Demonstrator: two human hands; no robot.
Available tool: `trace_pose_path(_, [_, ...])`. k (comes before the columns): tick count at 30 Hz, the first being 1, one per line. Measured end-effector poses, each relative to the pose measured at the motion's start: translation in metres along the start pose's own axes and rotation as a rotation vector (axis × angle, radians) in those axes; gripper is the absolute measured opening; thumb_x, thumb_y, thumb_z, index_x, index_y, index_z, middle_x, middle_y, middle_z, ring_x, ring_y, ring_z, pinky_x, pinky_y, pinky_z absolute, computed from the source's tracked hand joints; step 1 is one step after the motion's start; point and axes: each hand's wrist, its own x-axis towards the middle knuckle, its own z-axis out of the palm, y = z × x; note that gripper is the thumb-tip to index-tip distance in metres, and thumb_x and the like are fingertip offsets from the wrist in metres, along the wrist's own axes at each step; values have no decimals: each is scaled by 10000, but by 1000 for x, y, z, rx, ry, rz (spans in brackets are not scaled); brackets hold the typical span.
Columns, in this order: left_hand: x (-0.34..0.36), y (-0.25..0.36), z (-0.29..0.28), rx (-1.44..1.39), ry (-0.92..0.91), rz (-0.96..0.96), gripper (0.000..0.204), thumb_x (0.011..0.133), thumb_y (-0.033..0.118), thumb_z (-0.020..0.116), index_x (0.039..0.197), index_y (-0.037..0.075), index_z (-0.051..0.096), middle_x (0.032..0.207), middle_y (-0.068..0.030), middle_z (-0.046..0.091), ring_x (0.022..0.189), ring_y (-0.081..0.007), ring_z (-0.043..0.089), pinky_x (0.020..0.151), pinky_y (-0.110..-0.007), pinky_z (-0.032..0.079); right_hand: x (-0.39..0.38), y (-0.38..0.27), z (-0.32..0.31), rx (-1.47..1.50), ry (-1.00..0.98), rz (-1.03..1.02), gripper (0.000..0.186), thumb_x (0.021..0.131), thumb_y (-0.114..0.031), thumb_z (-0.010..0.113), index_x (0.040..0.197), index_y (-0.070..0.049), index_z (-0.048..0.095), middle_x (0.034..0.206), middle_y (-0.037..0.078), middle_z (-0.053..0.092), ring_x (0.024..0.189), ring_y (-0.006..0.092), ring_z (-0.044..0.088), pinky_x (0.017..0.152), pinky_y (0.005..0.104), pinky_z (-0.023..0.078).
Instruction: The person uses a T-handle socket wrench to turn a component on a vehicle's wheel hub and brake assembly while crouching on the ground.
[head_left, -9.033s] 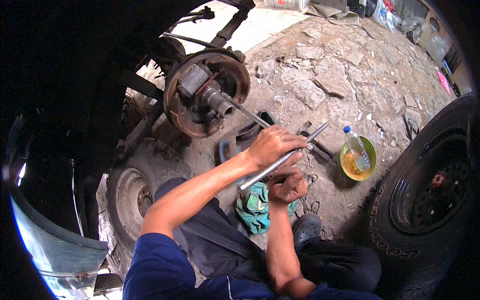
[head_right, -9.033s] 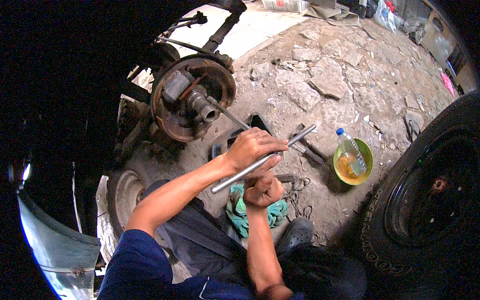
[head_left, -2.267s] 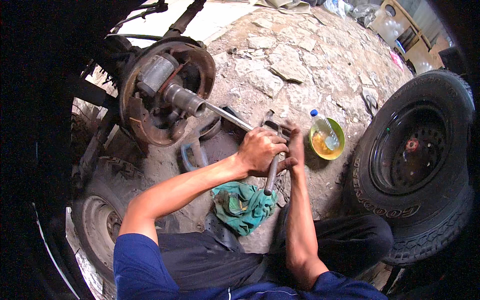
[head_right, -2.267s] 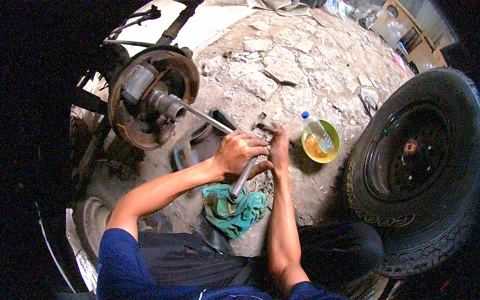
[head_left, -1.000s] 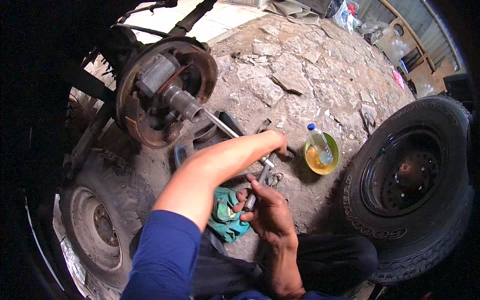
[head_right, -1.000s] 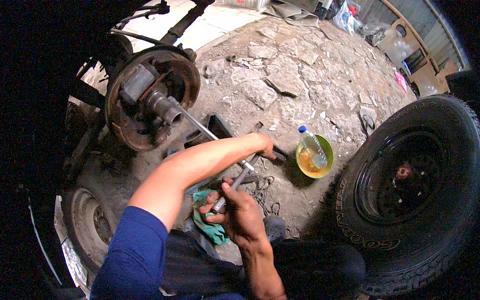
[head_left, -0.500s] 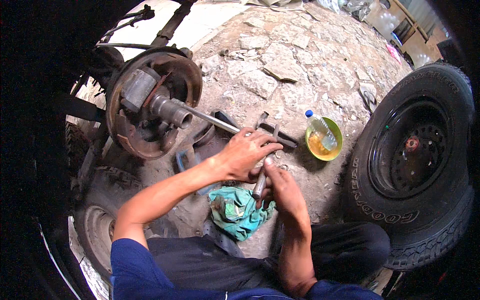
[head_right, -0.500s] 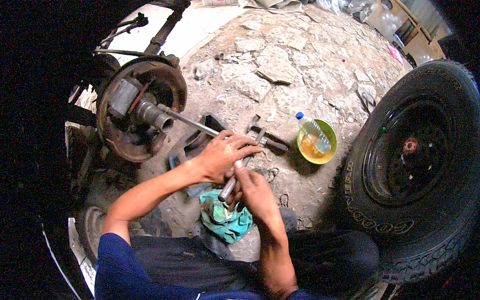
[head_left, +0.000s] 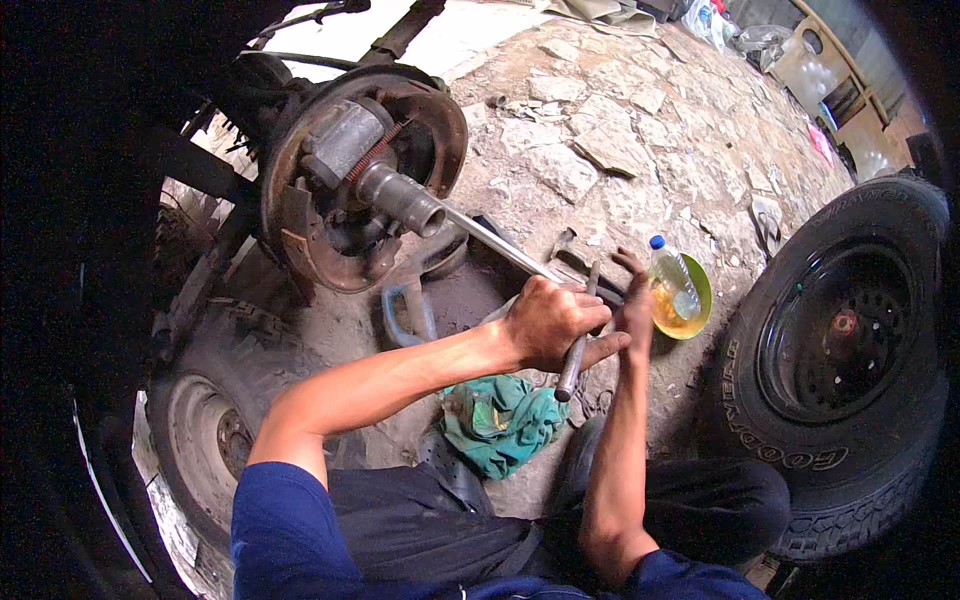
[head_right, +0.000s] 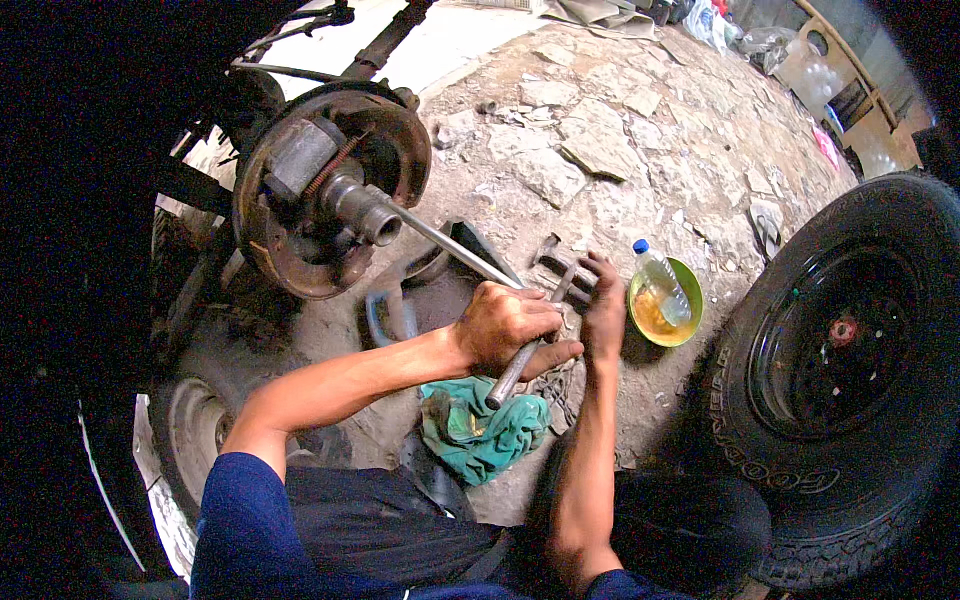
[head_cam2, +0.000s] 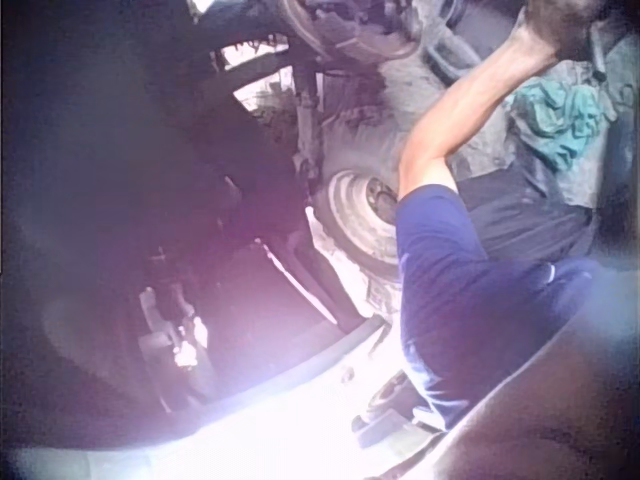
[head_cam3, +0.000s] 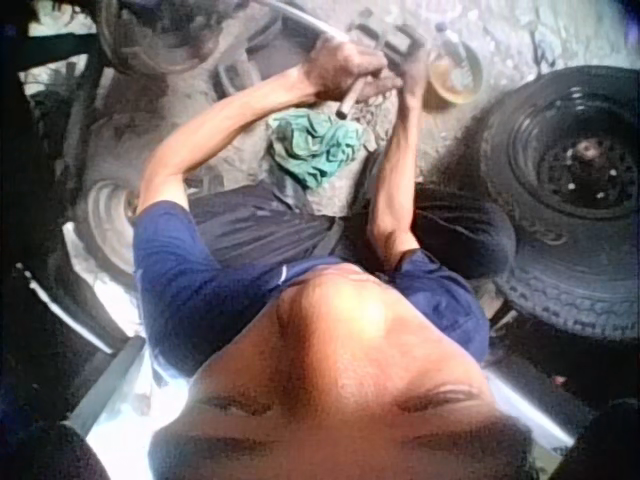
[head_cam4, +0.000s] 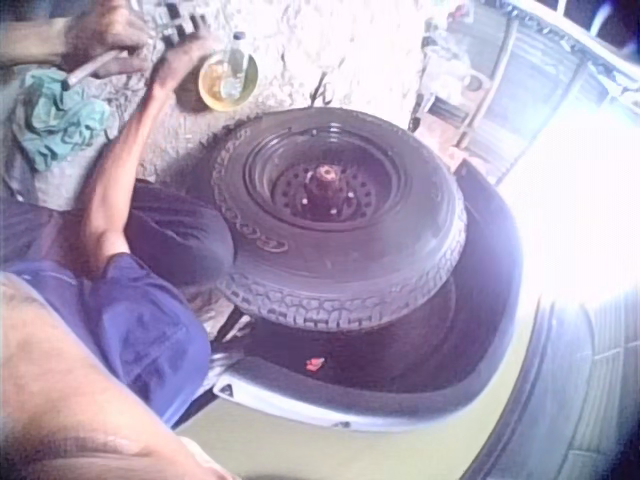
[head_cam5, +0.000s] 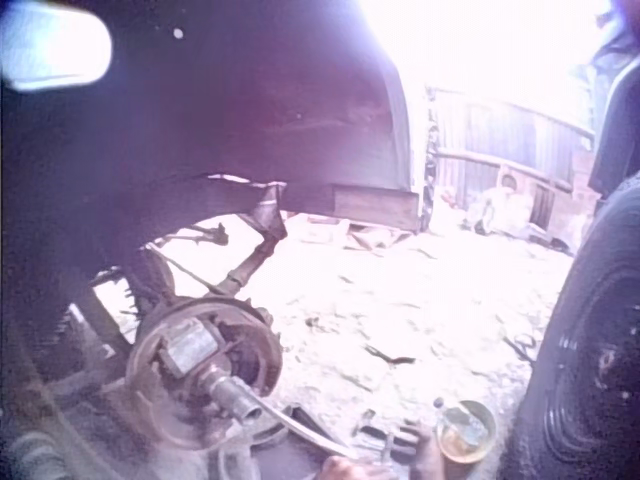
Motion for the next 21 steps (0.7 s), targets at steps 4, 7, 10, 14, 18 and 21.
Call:
trace_pose_path(4, [-7, 4, -1, -200, 141, 56, 373, 780, 368, 743, 610, 100, 546, 604, -54, 582, 510, -247, 599, 453, -359, 471, -6, 64, 10, -197, -197, -219, 315, 836, -95, 452, 1108, -44, 602, 1304, 123, 559, 1345, 312, 380, 1136, 469, 255])
trace_pose_path(7, [-17, -1, -9, -305, 164, 134, 385, 749, 408, 759, 617, 112, 550, 592, -51, 578, 517, -254, 596, 461, -375, 445, -24, 66, 22, -248, -55, -273, 322, 783, -109, 482, 1072, -8, 581, 1209, 154, 578, 1218, 323, 497, 1142, 465, 247])
trace_pose_path(10, [-9, 0, -19, -336, 134, 118, 424, 732, 432, 753, 595, 108, 516, 572, -40, 547, 517, -253, 581, 450, -363, 408, -33, 55, 29, -331, 13, -360, 292, 861, -177, 491, 1081, 4, 555, 1063, 176, 608, 1079, 331, 577, 961, 418, 414])
trace_pose_path(14, [63, 8, -28, -196, -104, -453, 433, 769, 467, 702, 629, 72, 592, 602, -122, 601, 574, -306, 625, 497, -404, 445, -86, 58, 28, -432, 65, 34, 514, 941, -459, 398, 792, -13, 606, 744, 170, 614, 699, 311, 591, 669, 397, 444])
trace_pose_path(18, [106, -43, 3, -75, -398, -662, 597, 694, 623, 657, 788, 33, 664, 750, -157, 672, 766, -336, 665, 720, -461, 502, -121, -26, 57, -371, -59, 584, 946, 902, -733, 60, 617, 11, 571, 556, 158, 588, 585, 280, 628, 597, 372, 453])
trace_pose_path(21, [97, -87, 45, -10, -628, -769, 828, 632, 700, 669, 1046, -17, 651, 988, -203, 683, 950, -338, 657, 836, -484, 484, -104, -109, 46, 297, -230, 1072, 784, 943, -680, 189, 759, -19, 569, 614, 170, 619, 552, 336, 624, 582, 411, 539])
